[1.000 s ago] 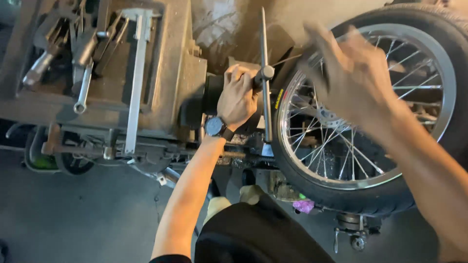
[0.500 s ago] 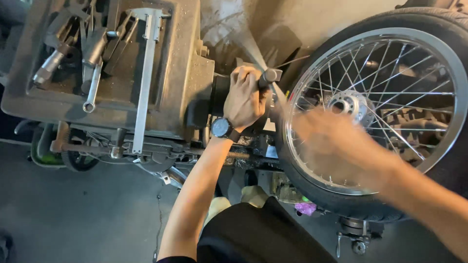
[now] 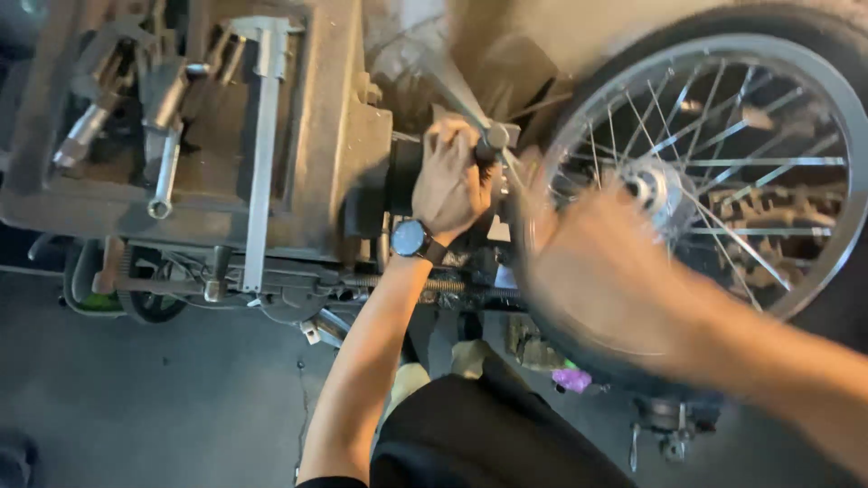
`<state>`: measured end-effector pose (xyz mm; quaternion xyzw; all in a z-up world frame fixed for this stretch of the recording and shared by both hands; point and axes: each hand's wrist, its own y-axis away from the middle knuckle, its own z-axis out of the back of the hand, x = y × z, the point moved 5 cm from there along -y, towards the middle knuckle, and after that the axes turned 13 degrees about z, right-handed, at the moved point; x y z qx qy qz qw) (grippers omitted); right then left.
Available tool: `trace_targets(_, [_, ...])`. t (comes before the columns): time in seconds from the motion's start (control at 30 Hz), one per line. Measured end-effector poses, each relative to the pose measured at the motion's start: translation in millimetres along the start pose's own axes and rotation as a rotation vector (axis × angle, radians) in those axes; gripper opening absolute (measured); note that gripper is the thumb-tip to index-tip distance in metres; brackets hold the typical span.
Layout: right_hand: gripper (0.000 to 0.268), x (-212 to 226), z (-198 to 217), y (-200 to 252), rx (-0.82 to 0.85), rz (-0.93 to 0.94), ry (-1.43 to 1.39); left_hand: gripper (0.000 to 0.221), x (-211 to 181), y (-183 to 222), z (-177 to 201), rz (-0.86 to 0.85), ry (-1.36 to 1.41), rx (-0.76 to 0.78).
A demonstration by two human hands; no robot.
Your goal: The person operates a metal lathe, fitting a motorcycle wheel rim onto the machine and turning the wheel while working on the hub area. They then lift a tire, position it over the rim, and press and lever the tire down to seat it onto the wheel, working it around the rim by hand.
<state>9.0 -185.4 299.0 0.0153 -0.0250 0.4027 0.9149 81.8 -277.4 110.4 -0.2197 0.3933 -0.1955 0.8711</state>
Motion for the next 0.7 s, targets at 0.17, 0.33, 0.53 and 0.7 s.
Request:
trace_targets(0.17, [0.056,-21,-13,-99,0.118,0.103,0.072,0.025,3,-1,-3,-0.044,-0.063,-0.027])
trace_targets(0.33, [0.041,-102,2,-50,0.117,-0.028,0.301,0.027,-5,2,-2,-0.104,-0.116,-0.045])
trace_targets(0.53, [0.083,2,-37,-26,0.599,-0.214,0.007,0.046,-9,0,10,0.018,0.027,-0.032])
trace_targets(0.7, [0.054,-83,-23,-123,0.158,-0.22,0.055,0.032,-7,0,7,0.013,0.028,-0.042])
